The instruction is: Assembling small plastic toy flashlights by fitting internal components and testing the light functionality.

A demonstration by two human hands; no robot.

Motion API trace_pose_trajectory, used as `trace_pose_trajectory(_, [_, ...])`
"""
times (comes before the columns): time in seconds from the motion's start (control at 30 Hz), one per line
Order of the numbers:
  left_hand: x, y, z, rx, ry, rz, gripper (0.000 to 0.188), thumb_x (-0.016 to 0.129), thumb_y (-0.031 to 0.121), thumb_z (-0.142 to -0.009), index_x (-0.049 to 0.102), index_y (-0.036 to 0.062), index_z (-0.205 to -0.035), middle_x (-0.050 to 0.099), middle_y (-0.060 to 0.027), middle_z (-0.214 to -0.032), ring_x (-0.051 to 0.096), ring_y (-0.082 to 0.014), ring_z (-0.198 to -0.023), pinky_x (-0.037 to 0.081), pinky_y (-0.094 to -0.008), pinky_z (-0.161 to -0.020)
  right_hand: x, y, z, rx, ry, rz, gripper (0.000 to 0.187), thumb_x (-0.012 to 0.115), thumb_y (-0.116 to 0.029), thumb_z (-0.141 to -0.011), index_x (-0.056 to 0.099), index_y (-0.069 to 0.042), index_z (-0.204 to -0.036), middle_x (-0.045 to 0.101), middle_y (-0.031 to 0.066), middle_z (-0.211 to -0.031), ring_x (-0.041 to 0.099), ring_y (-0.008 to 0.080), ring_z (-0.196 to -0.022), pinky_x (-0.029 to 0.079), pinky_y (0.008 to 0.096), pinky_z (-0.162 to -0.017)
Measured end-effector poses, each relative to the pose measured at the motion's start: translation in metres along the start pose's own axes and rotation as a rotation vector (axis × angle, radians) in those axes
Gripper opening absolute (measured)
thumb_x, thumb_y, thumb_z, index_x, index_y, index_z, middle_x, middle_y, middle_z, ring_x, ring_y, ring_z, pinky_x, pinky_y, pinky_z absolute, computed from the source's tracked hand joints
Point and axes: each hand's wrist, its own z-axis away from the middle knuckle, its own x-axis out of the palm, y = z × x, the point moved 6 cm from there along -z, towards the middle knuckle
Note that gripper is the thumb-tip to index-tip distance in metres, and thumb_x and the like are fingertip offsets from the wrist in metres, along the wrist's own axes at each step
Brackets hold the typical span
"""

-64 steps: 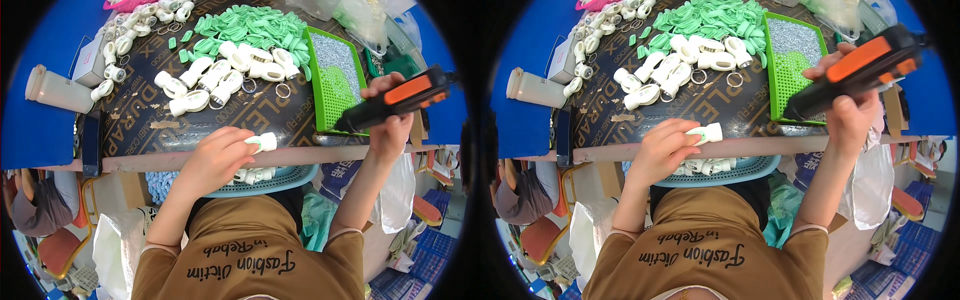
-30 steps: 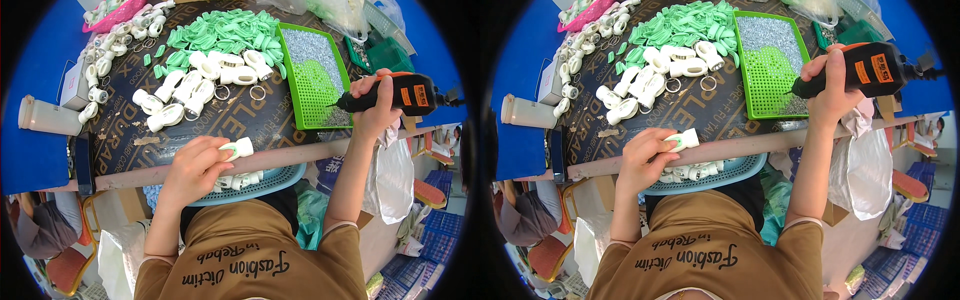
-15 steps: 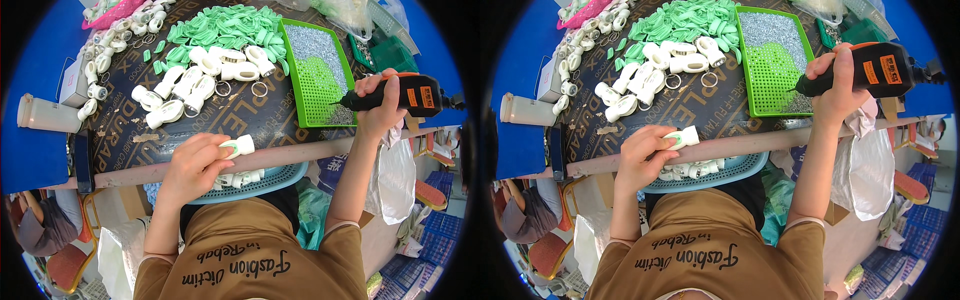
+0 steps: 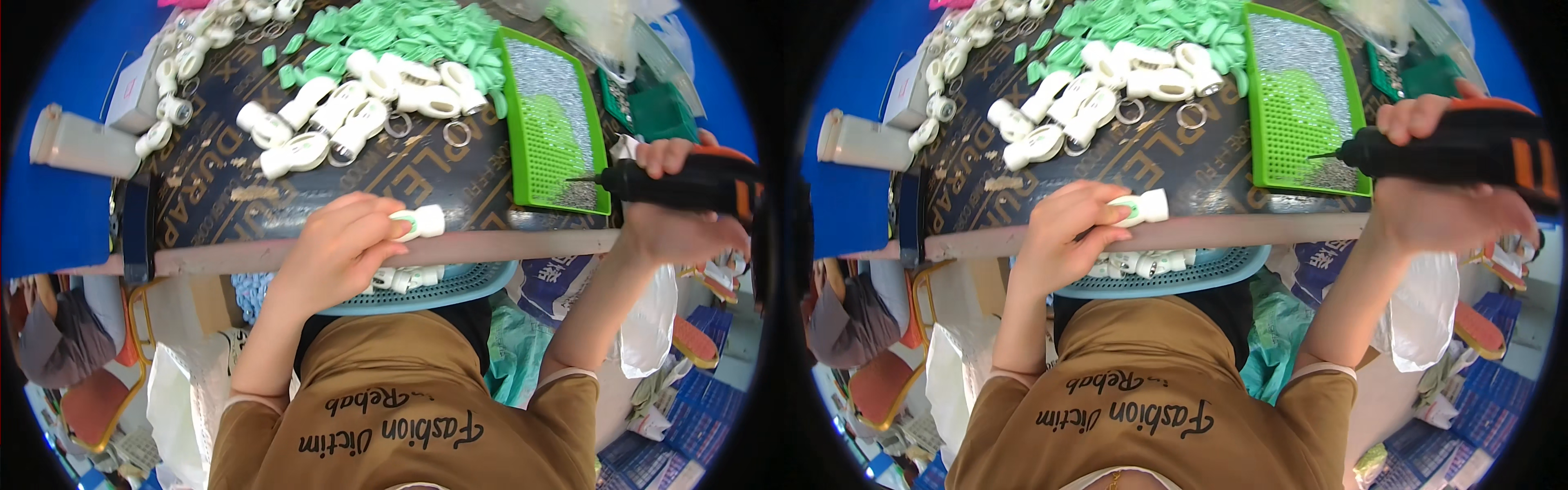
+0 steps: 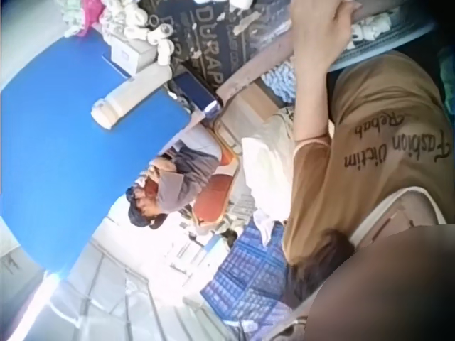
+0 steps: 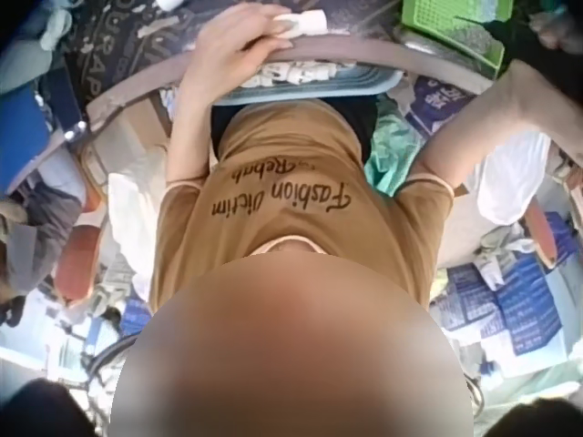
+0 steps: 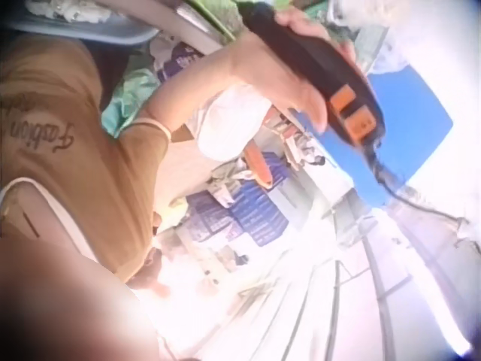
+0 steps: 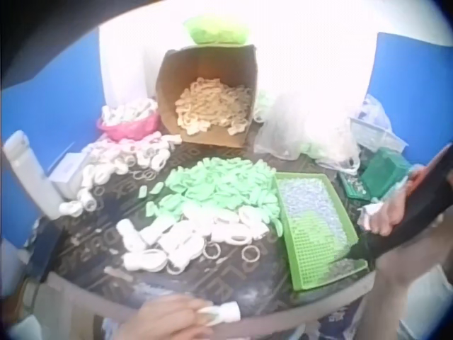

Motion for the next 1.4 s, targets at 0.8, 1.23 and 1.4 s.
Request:
trace_pose_trajectory(0.8, [-0.001,-0.001,0.002,0.017,0.059,0.029,0.019,0.075,0.002,-0.064,0.063,0.0034,-0.079,0.066,-0.0104,-0.086,0.063,-0.0263,-0.078,0.05,-0.0351,-0.065,0.13,0.062,0.035,0.207,-0.087,0.105,0.092,0.044,-0.087,-0.066,0.048,-0.009,-0.114,0.051,0.0027,-0.07,0.049,0.0154,-0.056,0.039,0.0314,-0.056])
trace_pose_trajectory(1.23, [0.0,0.001,0.002,0.04,0.062,0.018,0.02,0.074,0.002,-0.064,0.063,0.0036,-0.081,0.066,-0.0108,-0.085,0.063,-0.027,-0.077,0.05,-0.0352,-0.065,0.134,0.069,0.034,0.171,-0.03,0.099,0.095,0.046,-0.089,-0.06,0.049,-0.008,-0.11,0.05,0.0035,-0.067,0.047,0.0157,-0.053,0.039,0.0303,-0.052])
trace_pose_trajectory(1.4, [0.0,0.0,0.004,0.054,0.071,-0.001,0.021,0.074,0.0,-0.063,0.063,0.0039,-0.081,0.065,-0.0107,-0.085,0.063,-0.0274,-0.077,0.05,-0.0357,-0.064,0.139,0.076,0.034,0.166,-0.031,0.08,0.095,0.045,-0.09,-0.06,0.049,-0.008,-0.109,0.05,0.0032,-0.066,0.047,0.0155,-0.052,0.039,0.0303,-0.052])
